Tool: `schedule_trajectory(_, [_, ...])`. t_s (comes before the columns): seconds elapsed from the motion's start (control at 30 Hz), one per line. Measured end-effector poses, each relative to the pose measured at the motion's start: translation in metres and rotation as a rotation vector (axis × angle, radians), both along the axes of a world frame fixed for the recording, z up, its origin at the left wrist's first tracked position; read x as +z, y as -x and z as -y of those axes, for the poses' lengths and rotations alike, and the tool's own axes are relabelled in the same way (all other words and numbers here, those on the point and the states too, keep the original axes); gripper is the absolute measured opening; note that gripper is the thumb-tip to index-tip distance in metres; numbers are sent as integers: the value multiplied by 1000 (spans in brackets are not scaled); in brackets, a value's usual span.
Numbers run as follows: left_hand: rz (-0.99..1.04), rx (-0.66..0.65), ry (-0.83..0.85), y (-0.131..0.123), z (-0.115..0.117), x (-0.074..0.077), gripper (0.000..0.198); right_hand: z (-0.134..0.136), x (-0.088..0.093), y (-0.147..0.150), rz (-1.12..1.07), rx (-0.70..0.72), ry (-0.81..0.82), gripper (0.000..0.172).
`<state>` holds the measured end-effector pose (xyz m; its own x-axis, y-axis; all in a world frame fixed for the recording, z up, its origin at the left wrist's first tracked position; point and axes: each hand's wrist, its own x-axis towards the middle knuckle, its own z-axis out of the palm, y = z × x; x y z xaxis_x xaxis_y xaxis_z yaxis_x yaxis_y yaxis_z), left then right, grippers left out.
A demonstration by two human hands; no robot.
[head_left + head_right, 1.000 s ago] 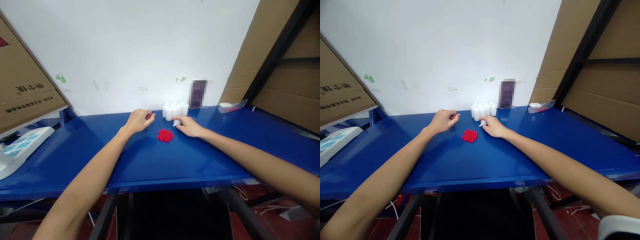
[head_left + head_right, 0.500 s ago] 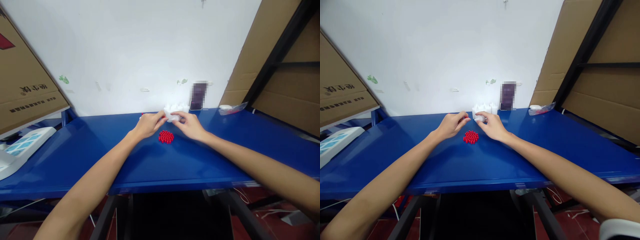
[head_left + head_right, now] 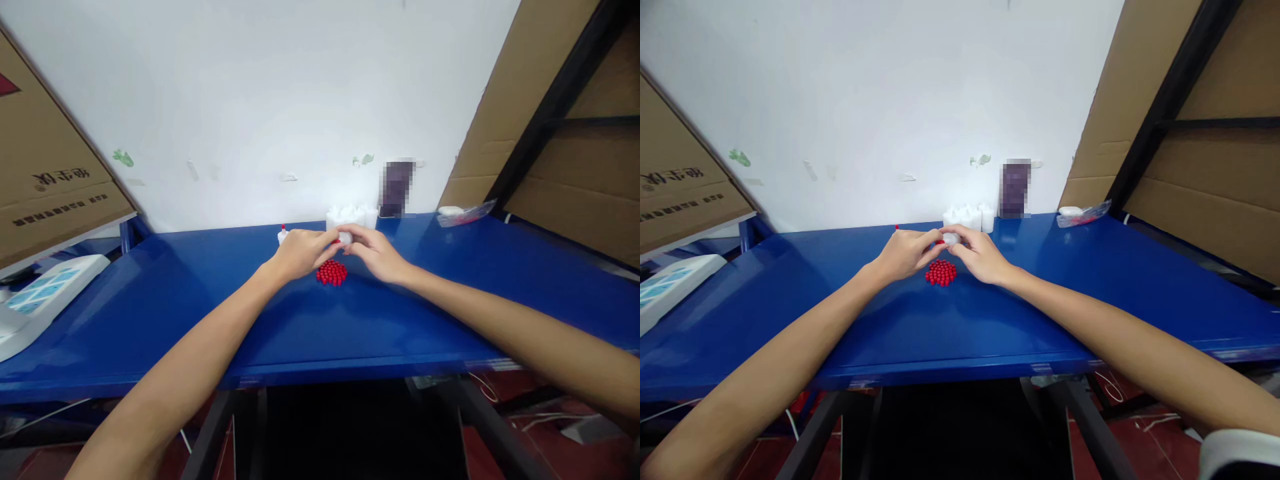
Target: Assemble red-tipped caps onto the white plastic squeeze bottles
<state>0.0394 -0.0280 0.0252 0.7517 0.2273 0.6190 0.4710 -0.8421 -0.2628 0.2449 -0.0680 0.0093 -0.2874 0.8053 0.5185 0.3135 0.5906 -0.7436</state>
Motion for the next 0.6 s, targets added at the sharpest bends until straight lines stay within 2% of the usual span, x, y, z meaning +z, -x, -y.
schedule_trajectory(0.1, [-3, -1, -80, 0, -3, -2, 31, 0, 2, 2, -54, 84, 100, 32])
schedule_trajectory(0.4, [3, -25, -202, -4, -3, -3, 26, 7, 0, 6, 7, 170, 93, 30])
schedule_trajectory(0.6, [37, -60, -222, -5, -1, -3, 28, 10, 4, 9, 25, 106, 43, 24])
